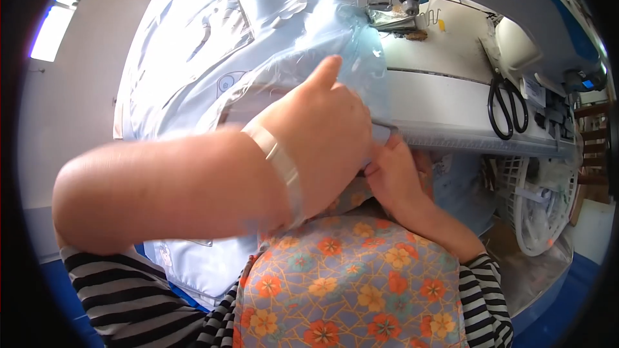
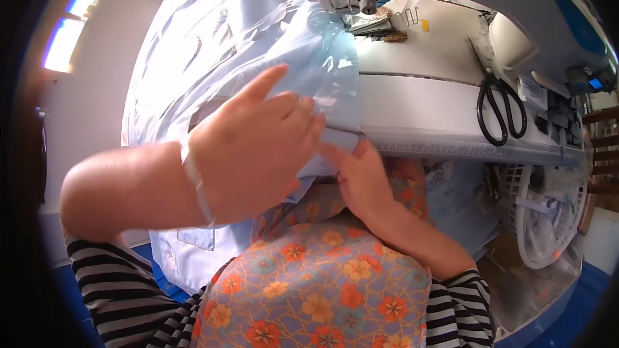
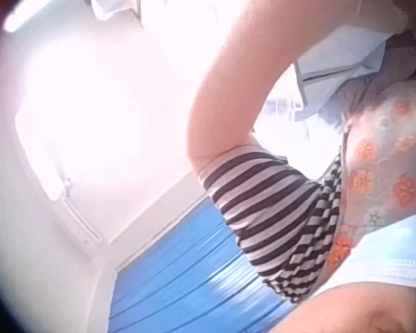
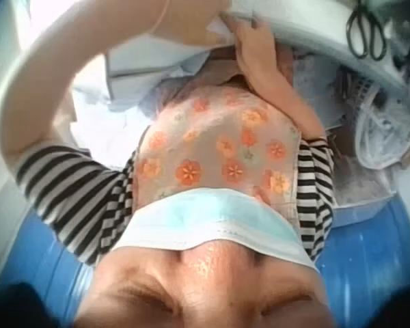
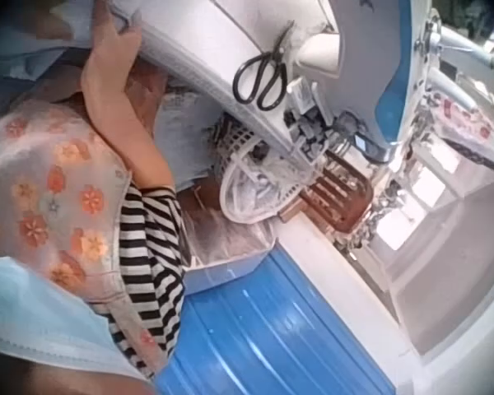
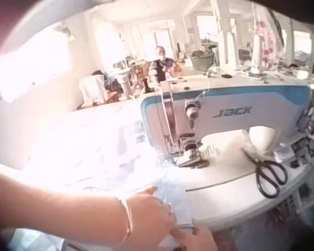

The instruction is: Sewing and preparing blue textile products using an industrial sewing machine.

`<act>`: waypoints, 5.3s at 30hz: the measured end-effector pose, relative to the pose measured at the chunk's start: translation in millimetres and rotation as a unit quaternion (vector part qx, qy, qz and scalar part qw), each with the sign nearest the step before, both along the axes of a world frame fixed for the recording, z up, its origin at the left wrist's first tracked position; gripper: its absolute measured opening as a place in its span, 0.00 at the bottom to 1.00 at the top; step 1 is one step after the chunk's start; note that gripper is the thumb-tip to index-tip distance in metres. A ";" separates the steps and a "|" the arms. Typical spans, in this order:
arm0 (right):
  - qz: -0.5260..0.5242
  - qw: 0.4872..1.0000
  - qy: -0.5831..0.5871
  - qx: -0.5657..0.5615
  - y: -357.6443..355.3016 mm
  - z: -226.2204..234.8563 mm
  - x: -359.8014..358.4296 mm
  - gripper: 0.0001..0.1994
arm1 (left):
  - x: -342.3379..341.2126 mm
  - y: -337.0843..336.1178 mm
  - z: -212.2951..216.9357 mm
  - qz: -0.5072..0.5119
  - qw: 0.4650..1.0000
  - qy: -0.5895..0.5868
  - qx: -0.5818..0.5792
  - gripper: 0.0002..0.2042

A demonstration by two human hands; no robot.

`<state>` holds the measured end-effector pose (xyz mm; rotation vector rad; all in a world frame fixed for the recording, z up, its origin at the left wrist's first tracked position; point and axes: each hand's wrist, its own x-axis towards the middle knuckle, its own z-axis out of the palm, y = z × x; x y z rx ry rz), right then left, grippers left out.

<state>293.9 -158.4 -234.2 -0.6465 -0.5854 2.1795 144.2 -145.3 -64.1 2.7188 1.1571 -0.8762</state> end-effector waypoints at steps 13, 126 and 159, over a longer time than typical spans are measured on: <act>-0.002 0.867 -0.321 0.382 37.8 17.4 27.2 0.21 | -135.5 -47.7 -67.3 0.328 0.807 -0.347 0.348 0.12; 0.075 0.994 -0.077 -0.032 -2.3 5.4 6.0 0.18 | -29.6 76.3 -122.9 0.134 0.887 -0.417 0.146 0.12; 0.171 0.980 -0.100 0.030 -1.0 -8.9 7.6 0.15 | -54.3 118.6 -142.1 0.002 0.886 -0.417 0.203 0.18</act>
